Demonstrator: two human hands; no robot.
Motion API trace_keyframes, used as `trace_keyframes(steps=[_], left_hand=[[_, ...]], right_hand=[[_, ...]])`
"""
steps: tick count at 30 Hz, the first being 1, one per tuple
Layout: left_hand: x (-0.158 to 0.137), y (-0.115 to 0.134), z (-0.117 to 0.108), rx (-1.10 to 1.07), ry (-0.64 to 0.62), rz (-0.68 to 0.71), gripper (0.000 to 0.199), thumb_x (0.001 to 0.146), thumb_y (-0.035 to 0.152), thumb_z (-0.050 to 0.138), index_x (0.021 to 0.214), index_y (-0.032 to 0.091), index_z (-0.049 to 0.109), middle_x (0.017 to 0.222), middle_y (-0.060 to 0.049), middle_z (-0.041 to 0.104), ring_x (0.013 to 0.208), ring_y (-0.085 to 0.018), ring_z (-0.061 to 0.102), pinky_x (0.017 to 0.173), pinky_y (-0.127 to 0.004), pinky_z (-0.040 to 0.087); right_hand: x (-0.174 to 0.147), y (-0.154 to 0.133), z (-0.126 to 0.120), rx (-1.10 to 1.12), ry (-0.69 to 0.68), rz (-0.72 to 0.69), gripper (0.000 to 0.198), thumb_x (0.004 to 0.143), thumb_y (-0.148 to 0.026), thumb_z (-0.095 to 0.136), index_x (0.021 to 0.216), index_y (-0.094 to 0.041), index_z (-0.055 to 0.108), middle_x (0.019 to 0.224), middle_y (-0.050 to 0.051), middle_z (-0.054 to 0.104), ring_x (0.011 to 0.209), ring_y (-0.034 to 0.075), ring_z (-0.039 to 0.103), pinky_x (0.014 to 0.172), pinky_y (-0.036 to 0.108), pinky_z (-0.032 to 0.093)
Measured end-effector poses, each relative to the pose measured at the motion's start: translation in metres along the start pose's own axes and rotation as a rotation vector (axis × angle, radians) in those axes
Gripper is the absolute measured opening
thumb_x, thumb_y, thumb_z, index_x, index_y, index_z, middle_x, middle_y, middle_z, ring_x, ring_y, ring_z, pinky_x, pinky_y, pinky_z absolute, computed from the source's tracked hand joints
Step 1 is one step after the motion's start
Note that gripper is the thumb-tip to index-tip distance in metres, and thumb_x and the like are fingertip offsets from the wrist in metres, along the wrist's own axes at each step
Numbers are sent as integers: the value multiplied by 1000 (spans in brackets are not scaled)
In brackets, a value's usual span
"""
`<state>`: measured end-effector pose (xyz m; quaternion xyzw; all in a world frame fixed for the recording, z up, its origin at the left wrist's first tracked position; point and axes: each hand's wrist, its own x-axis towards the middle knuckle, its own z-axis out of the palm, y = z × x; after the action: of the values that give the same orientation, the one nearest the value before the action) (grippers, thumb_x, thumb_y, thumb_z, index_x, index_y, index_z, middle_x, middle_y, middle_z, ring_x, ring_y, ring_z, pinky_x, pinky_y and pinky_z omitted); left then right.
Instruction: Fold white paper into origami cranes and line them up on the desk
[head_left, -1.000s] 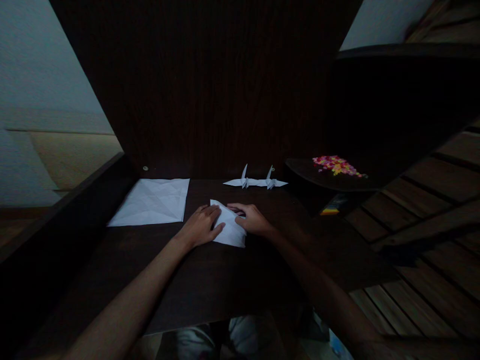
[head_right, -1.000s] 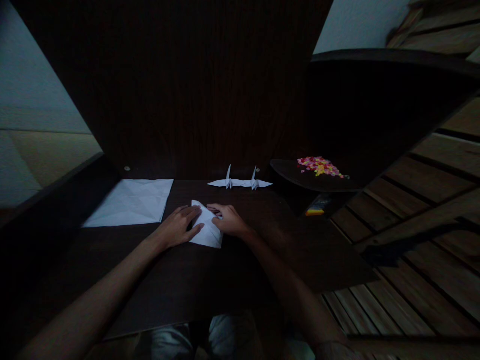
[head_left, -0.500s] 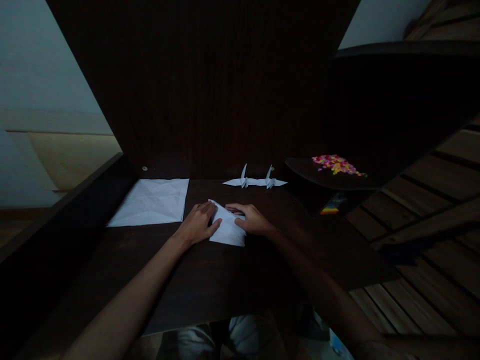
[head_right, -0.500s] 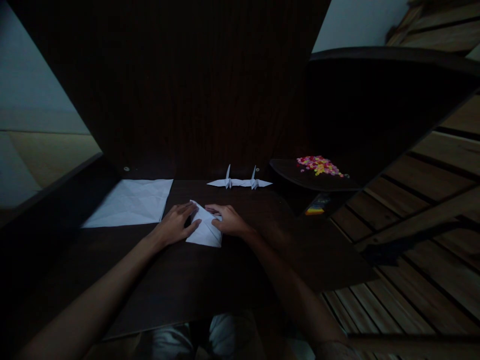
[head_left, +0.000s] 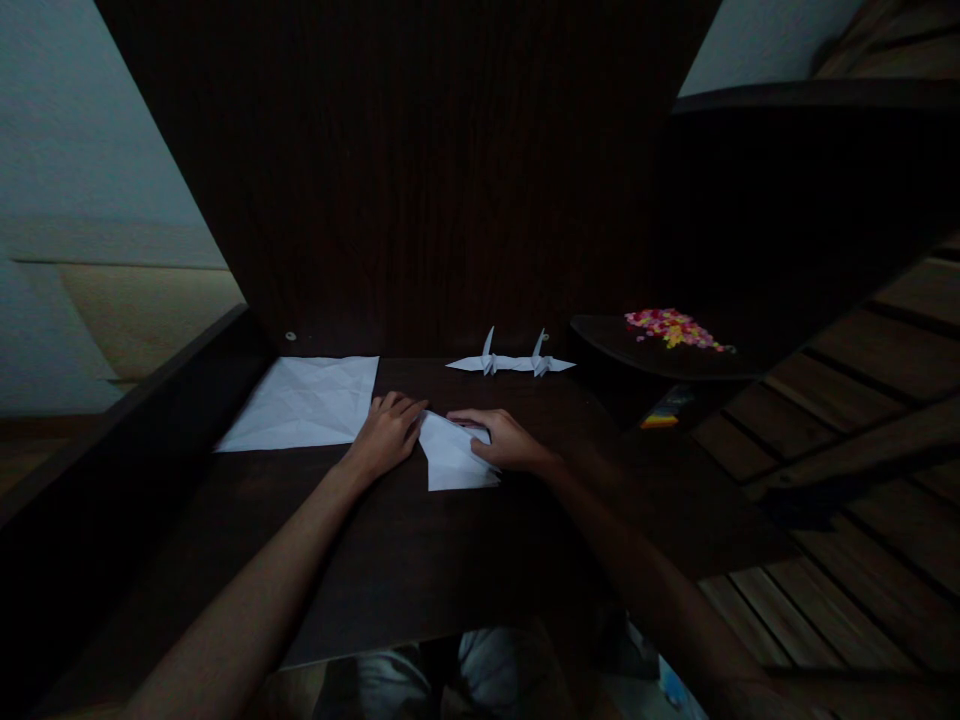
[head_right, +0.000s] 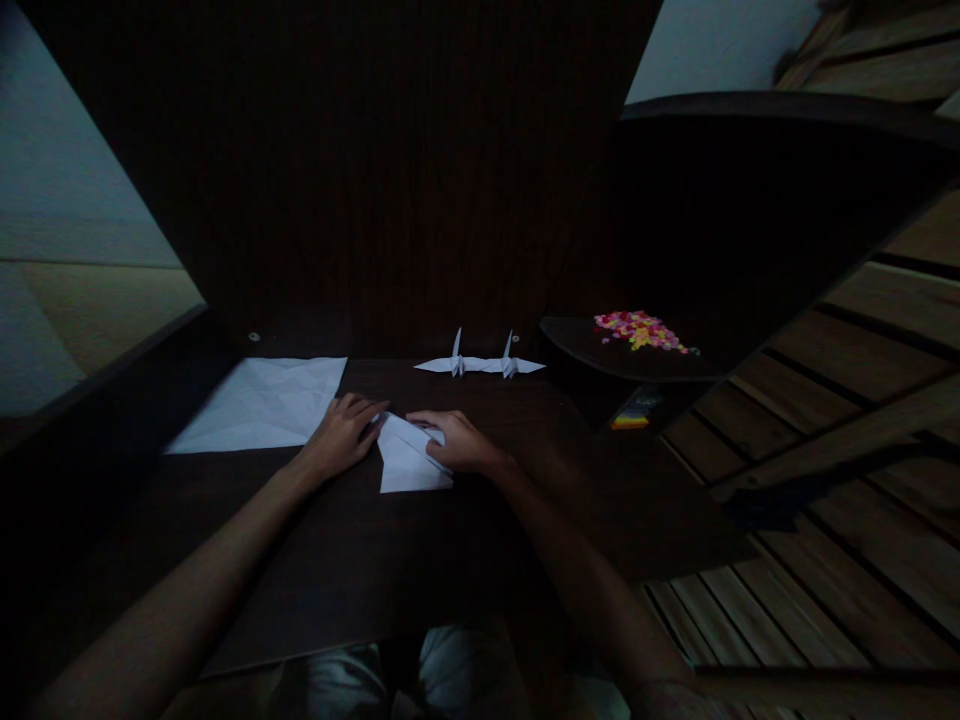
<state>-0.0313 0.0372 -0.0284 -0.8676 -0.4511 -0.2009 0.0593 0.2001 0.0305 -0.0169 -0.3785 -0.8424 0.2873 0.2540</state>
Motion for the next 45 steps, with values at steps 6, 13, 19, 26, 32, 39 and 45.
trace_keyframes(steps=[6, 13, 19, 26, 32, 39, 45], left_hand=[[1, -2, -8, 81, -143, 2, 27, 84, 5, 44, 94, 10, 68, 88, -14, 67, 87, -25, 59, 82, -38, 44], [-1, -7, -12, 78, -218, -40, 42, 76, -6, 39, 103, 12, 66, 100, -13, 66, 95, -24, 59, 87, -36, 45], [-4, -19, -12, 15, -184, -36, 47, 74, -6, 36, 103, 15, 68, 100, -13, 65, 97, -24, 60, 87, -36, 49], [-5, -20, -21, 9, -148, -38, 36, 79, 4, 42, 95, 17, 72, 92, -14, 69, 94, -28, 63, 88, -44, 50], [-6, 6, -14, -32, -92, 91, 45, 84, 11, 40, 128, 9, 53, 132, -18, 54, 124, -28, 50, 106, -46, 38], [-7, 24, 5, -46, -133, 97, 48, 95, 28, 31, 134, 3, 43, 139, -22, 46, 134, -27, 37, 110, -45, 32], [-10, 16, 14, -37, -188, 65, 54, 97, 35, 23, 136, 2, 38, 142, -23, 42, 137, -27, 31, 110, -45, 31]], right_hand=[[0, 4, 2, -174, -5, -77, 37, 87, -17, 45, 118, -19, 63, 126, 5, 61, 121, 20, 54, 108, 38, 40], [-1, 2, 2, -264, -72, -56, 41, 93, -35, 44, 128, -16, 55, 133, 8, 54, 127, 22, 48, 110, 39, 36], [-3, 9, 2, -284, -143, -52, 43, 95, -33, 42, 133, -16, 49, 141, 7, 44, 135, 20, 37, 115, 37, 27], [-7, 11, 5, -280, -209, -82, 57, 95, -43, 39, 144, -15, 30, 152, 8, 25, 142, 21, 20, 119, 41, 15], [-9, 12, 8, -340, -277, -97, 67, 95, -51, 29, 147, -11, 18, 154, 12, 16, 144, 22, 11, 119, 43, 9], [-9, 12, 11, -378, -260, -95, 62, 96, -46, 27, 148, -12, 17, 154, 12, 16, 144, 23, 9, 118, 43, 8], [-11, 8, 12, -406, -259, -101, 61, 95, -49, 29, 148, -18, 19, 155, 10, 14, 144, 27, 8, 116, 50, 8]])
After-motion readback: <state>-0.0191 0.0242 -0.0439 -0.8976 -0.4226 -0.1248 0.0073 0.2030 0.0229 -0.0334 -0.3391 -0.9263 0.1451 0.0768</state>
